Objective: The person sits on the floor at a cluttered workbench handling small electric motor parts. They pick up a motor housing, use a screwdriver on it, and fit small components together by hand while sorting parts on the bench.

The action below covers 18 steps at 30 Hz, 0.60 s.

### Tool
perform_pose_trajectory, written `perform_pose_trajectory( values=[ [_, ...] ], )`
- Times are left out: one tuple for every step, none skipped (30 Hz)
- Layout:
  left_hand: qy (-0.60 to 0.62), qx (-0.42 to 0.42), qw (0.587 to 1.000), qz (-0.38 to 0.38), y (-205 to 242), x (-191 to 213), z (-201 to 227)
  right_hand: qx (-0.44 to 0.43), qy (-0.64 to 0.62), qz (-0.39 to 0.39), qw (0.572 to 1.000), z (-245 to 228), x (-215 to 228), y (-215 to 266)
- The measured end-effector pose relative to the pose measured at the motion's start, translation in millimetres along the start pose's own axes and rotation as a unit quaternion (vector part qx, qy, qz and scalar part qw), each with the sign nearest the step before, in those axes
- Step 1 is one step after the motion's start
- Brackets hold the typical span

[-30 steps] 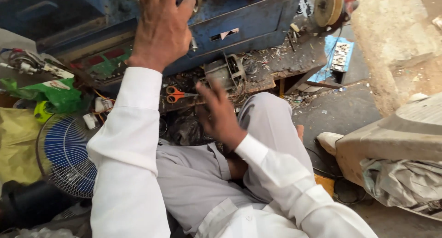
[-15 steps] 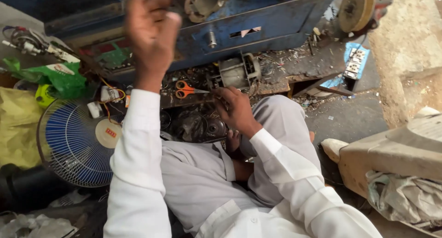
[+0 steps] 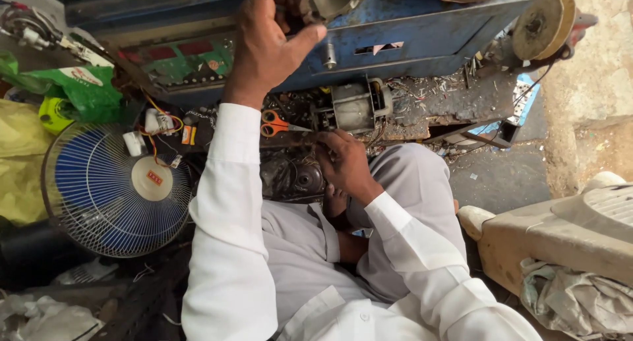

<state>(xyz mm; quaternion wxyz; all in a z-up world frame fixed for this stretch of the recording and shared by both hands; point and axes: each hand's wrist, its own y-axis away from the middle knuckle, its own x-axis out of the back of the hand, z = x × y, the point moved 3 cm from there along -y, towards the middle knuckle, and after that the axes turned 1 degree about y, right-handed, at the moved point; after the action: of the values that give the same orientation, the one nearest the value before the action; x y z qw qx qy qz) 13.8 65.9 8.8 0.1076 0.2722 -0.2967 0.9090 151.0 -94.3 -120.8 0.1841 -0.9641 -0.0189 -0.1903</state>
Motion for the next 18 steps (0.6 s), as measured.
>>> perform_pose_trajectory(
  values=[
    [-0.011,0.092,0.995,-0.024,-3.8,0.7,4.7,0.0,0.002,0.011,1.0,-0.3,1.2,-1.3],
    [-0.011,0.09,0.996,-0.02,-0.4,-2.1,-10.6,0.004,0.004,0.01,1.0,0.4,0.7,-0.8],
    [0.02,-0.016,1.0,0.0,2.6,-5.2,-19.4,-0.004,0.009,0.006,1.0,1.6,0.5,0.8],
    [0.054,-0.121,0.991,0.013,6.8,-8.9,-28.1,-0.011,0.014,0.001,1.0,3.0,0.7,2.8],
    [0.054,-0.123,0.991,0.014,6.2,-9.8,-29.4,-0.01,0.016,0.002,1.0,1.2,0.7,3.1],
    [0.056,-0.113,0.992,0.018,5.5,-11.0,-31.3,-0.017,0.016,0.003,1.0,0.3,1.1,3.8],
    [0.058,-0.102,0.993,0.021,5.6,-11.9,-33.0,-0.026,0.016,0.004,1.0,-1.1,0.7,5.2],
    [0.058,-0.103,0.993,0.021,5.7,-10.1,-27.8,-0.025,0.017,0.005,1.0,-2.5,0.9,6.0],
    [0.003,-0.085,0.996,0.034,4.4,-8.8,-23.3,-0.029,0.011,0.007,1.0,-3.4,1.9,6.5],
    [-0.05,-0.066,0.995,0.047,3.2,-8.0,-18.4,-0.032,0.006,0.01,0.999,-3.9,3.4,7.3],
    [-0.049,-0.068,0.995,0.044,3.0,-8.7,-26.6,-0.034,0.006,0.014,0.999,-2.5,3.1,9.9],
    [-0.061,-0.062,0.996,0.029,2.7,-10.3,-35.0,-0.021,-0.003,0.022,1.0,-2.1,3.4,12.8],
    [-0.073,-0.056,0.996,0.016,1.8,-10.8,-43.1,-0.006,-0.011,0.029,0.999,-1.8,3.8,14.3],
    [-0.074,-0.058,0.995,0.015,1.6,-11.4,-44.9,-0.005,-0.011,0.032,0.999,-3.7,5.8,17.4],
    [-0.068,-0.07,0.995,0.004,-0.2,-10.4,-45.8,-0.001,-0.008,0.032,0.999,-5.9,7.8,17.9],
    [-0.062,-0.083,0.995,-0.007,-2.3,-9.1,-46.2,0.002,-0.005,0.032,0.999,-8.8,10.1,18.3],
    [-0.066,-0.089,0.994,-0.005,-2.8,-1.8,-29.7,0.009,-0.006,0.036,0.999,-9.4,11.6,19.2],
    [0.017,-0.078,0.997,-0.014,-3.6,4.6,-14.2,0.011,-0.005,0.04,0.999,-9.4,13.8,19.7]
  ],
)
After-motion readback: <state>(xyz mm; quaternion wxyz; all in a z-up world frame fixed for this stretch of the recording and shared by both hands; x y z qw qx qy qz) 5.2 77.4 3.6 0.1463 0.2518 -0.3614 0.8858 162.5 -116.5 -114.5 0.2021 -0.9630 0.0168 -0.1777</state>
